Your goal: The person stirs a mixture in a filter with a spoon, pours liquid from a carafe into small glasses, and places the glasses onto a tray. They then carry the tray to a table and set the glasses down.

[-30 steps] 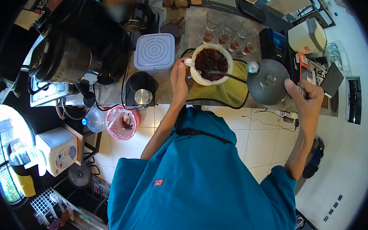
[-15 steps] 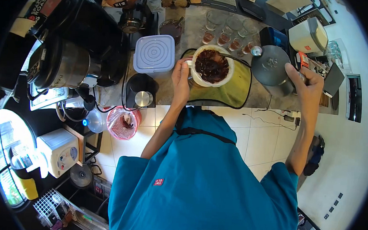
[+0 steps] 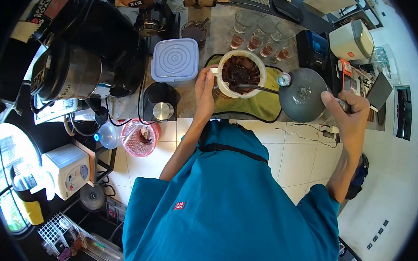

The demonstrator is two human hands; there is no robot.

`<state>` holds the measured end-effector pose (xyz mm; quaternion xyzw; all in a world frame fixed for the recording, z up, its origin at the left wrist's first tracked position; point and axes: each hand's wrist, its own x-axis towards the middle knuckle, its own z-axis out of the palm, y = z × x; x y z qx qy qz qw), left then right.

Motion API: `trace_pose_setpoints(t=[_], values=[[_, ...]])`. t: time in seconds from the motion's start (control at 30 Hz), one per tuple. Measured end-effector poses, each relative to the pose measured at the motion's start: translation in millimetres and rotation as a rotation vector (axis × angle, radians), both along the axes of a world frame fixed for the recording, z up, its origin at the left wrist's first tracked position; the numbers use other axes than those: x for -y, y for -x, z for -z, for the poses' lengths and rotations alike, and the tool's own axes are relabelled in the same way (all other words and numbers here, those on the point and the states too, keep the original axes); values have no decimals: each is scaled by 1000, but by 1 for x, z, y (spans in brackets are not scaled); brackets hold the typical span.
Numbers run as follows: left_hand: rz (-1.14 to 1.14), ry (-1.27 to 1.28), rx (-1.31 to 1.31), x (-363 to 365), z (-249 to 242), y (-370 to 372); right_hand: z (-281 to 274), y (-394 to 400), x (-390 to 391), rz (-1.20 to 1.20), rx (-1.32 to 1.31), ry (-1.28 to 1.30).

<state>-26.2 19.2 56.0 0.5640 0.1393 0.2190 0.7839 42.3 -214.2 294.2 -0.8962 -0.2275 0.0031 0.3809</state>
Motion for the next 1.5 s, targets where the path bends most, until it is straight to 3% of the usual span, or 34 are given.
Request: trace_pose_setpoints(t=[0.37, 0.77, 1.17, 1.27, 1.5], values=[[5, 3, 13, -1, -1, -1, -4, 1, 20, 235, 4, 1], [-18, -5, 35, -2, 1, -2, 13, -37, -13, 141, 72, 16], [16, 7, 30, -3, 4, -3, 3, -19, -18, 8, -51, -22], [14, 3, 21, -3, 1, -3, -2, -10, -7, -26, 20, 32], [25, -24, 3, -7, 6, -1, -9, 4, 19, 172, -63, 25]])
